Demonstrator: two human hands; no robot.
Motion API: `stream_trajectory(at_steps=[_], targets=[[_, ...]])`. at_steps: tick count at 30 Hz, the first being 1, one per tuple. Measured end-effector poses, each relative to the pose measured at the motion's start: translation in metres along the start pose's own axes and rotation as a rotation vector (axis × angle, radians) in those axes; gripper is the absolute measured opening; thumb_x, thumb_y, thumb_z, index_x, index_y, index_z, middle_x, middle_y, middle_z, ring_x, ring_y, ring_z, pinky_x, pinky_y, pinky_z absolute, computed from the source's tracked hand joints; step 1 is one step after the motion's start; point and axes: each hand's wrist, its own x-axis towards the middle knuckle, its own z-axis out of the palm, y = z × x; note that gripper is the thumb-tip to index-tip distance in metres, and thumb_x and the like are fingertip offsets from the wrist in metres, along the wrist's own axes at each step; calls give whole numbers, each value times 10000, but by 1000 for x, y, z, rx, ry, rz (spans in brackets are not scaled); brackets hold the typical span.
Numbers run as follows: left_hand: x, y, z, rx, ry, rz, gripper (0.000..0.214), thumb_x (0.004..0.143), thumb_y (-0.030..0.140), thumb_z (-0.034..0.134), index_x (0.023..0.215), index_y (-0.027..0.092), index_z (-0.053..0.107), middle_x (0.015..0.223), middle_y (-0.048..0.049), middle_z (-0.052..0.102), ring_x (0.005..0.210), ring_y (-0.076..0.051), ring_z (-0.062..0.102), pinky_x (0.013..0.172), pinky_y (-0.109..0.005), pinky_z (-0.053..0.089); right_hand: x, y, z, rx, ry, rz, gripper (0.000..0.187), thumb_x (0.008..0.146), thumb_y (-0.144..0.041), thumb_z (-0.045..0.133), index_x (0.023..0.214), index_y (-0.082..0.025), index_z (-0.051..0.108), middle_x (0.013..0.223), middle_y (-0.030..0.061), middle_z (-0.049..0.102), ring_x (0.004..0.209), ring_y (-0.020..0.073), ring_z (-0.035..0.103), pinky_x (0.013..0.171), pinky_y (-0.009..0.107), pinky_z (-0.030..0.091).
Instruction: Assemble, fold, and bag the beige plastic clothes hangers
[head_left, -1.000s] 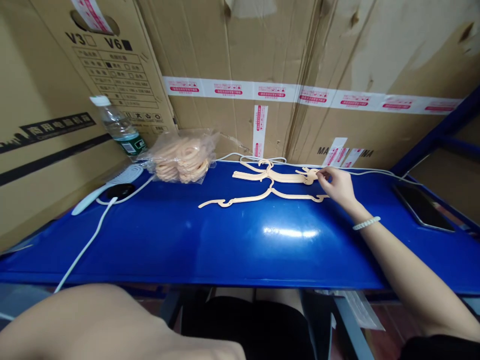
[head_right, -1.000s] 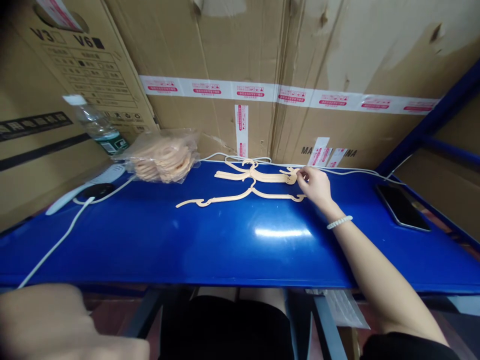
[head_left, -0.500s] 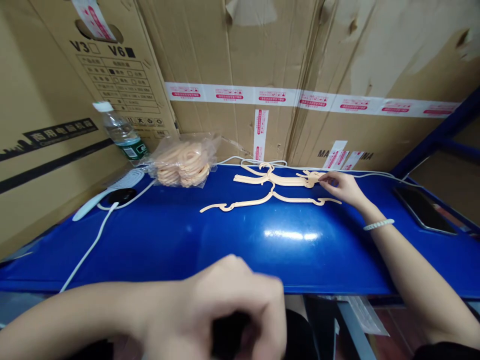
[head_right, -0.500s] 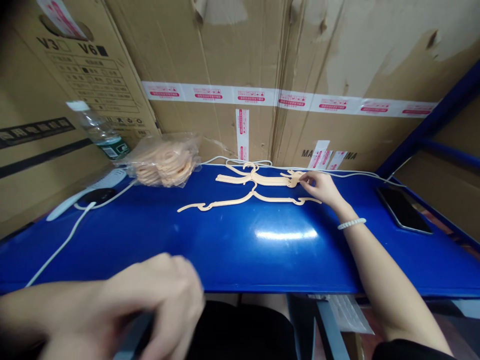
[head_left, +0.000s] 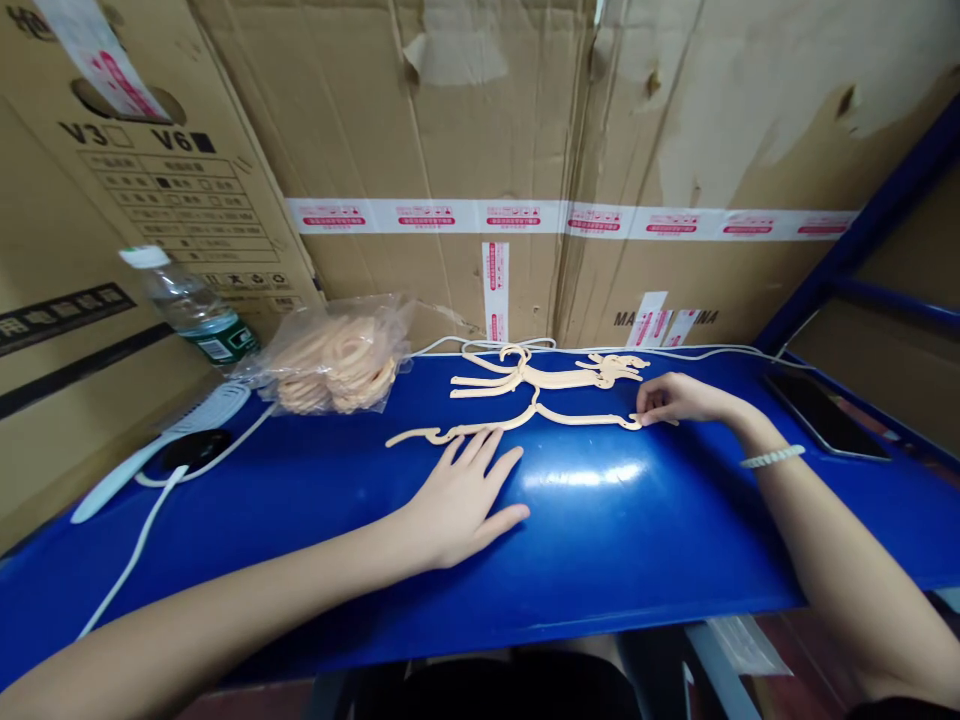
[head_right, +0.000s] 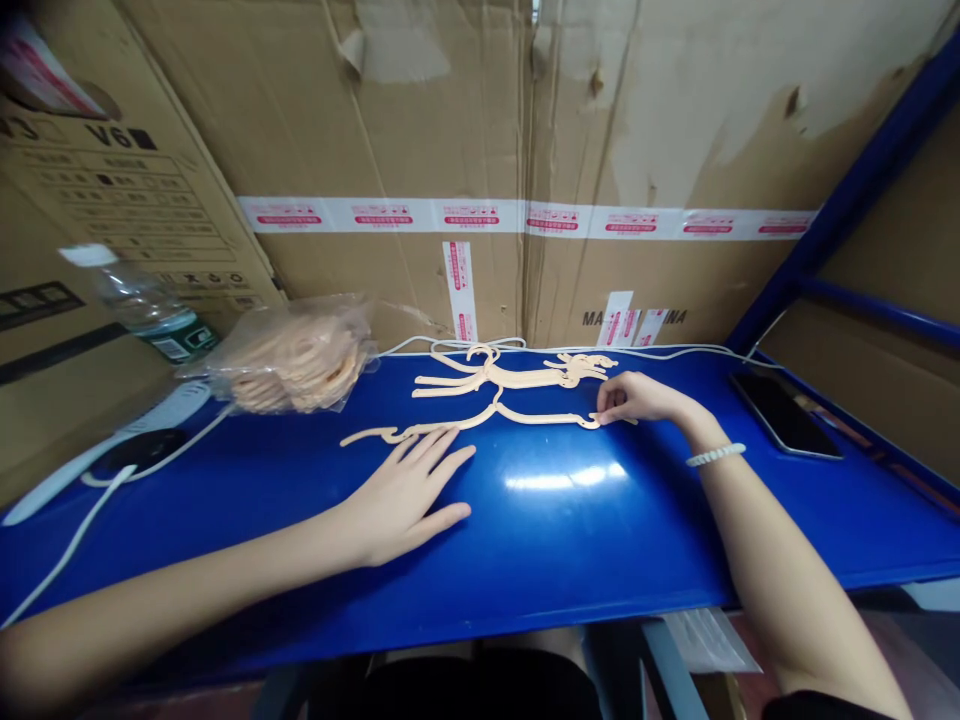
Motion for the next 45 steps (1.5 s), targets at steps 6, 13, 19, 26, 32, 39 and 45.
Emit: stream_trajectory(at_steps=[6, 13, 19, 26, 32, 39, 45], targets=[[7, -6, 4, -34, 102, 14, 576, 999, 548, 430, 1450, 194, 480, 1587, -156, 375, 1480, -362, 307, 1176, -587, 302, -2, 5, -5, -40, 24, 24, 537, 681, -693, 721, 797, -169, 713, 701, 59, 684, 617, 187, 598, 601, 293, 437], [9, -32, 13, 92, 250, -153, 664, 958, 575, 478, 1448, 128, 463, 1523, -216, 431, 1417, -454, 337, 1110, -661, 303, 1, 6, -6, -139, 120, -15, 454, 738, -668, 671, 758, -216, 711, 715, 46, 704, 634, 208, 611, 600, 316, 439], [0, -26, 6, 197, 198, -244, 669, 957, 616, 450, 1416, 132, 506, 1423, -232, 534, 1248, -456, 504, 981, -621, 380, 5, 14, -6, -168, 123, -8, 426, 747, -644, 662, 776, -220, 703, 749, 49, 719, 667, 222, 645, 616, 324, 456], [-6, -16, -3, 329, 186, -243, 629, 959, 617, 445, 1314, 118, 589, 1312, -242, 619, 1064, -430, 608, 874, -593, 427, 7, 14, -3, -182, 163, -10, 386, 752, -597, 647, 771, -214, 692, 731, 51, 722, 650, 224, 654, 608, 325, 472], [0, -15, 2, 66, 290, 100, 489, 970, 442, 519, 1359, 146, 546, 1466, -192, 515, 1273, -380, 518, 1050, -569, 387, 8, 12, -2, -248, 442, -85, 236, 801, -412, 586, 880, -224, 704, 876, 81, 733, 760, 260, 673, 678, 367, 520], [6, -17, 13, -236, 219, 334, 360, 991, 335, 502, 1306, 171, 559, 1395, -146, 582, 1304, -292, 514, 1077, -468, 438, 22, 43, 1, -447, 755, -112, 388, 826, -213, 482, 1175, -162, 645, 1129, 174, 693, 1087, 375, 627, 923, 542, 519], [6, -19, 16, -240, 202, 331, 346, 990, 322, 506, 1298, 173, 561, 1400, -150, 575, 1319, -307, 499, 1088, -495, 434, 40, 65, 9, -510, 629, -106, 509, 775, -57, 443, 1249, -134, 608, 1244, 170, 666, 1189, 332, 605, 996, 486, 516]])
